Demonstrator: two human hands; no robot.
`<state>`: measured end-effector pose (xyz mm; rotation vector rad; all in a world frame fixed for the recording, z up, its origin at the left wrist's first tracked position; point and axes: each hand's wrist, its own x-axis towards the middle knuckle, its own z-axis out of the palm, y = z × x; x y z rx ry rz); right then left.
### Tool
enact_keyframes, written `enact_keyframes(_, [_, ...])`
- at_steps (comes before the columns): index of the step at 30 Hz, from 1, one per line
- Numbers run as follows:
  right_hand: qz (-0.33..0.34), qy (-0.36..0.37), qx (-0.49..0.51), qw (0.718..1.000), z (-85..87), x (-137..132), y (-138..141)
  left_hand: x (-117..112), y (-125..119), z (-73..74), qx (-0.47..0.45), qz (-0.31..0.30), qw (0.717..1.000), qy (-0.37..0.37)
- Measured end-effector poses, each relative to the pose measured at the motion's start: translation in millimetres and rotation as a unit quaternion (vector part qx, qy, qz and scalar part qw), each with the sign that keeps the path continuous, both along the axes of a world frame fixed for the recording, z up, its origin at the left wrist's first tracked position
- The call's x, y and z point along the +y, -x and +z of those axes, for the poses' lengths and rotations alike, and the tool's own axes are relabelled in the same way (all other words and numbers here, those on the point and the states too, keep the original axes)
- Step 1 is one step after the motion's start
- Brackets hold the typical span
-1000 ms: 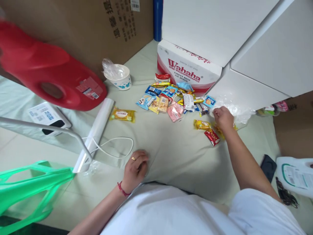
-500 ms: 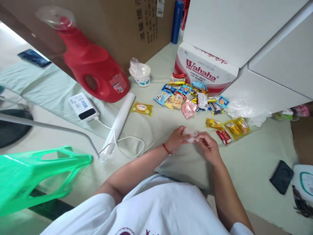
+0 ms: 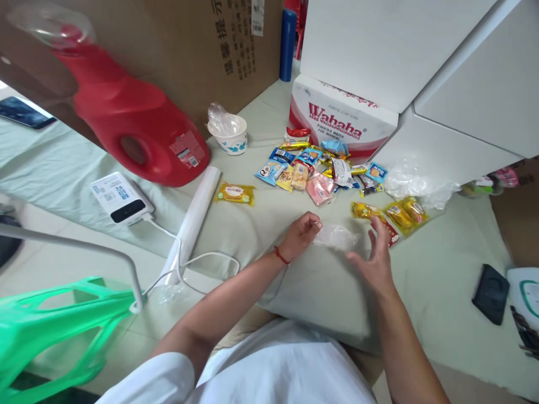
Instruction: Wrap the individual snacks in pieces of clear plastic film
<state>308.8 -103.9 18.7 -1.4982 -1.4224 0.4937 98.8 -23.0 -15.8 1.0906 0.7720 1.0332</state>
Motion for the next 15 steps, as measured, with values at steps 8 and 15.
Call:
enact_keyframes(8, [-0.027, 0.135, 0.173, 0.975, 1.9, 15.4, -3.8, 7.9, 1.3, -6.1, -0.021, 0.012, 0.996, 0.081])
enact_keyframes(15, [-0.172, 0.098, 0.333, 0.922, -12.0, 0.7, 7.1, 3.8, 4.3, 5.1, -0.048, 0.061, 0.993, 0.084])
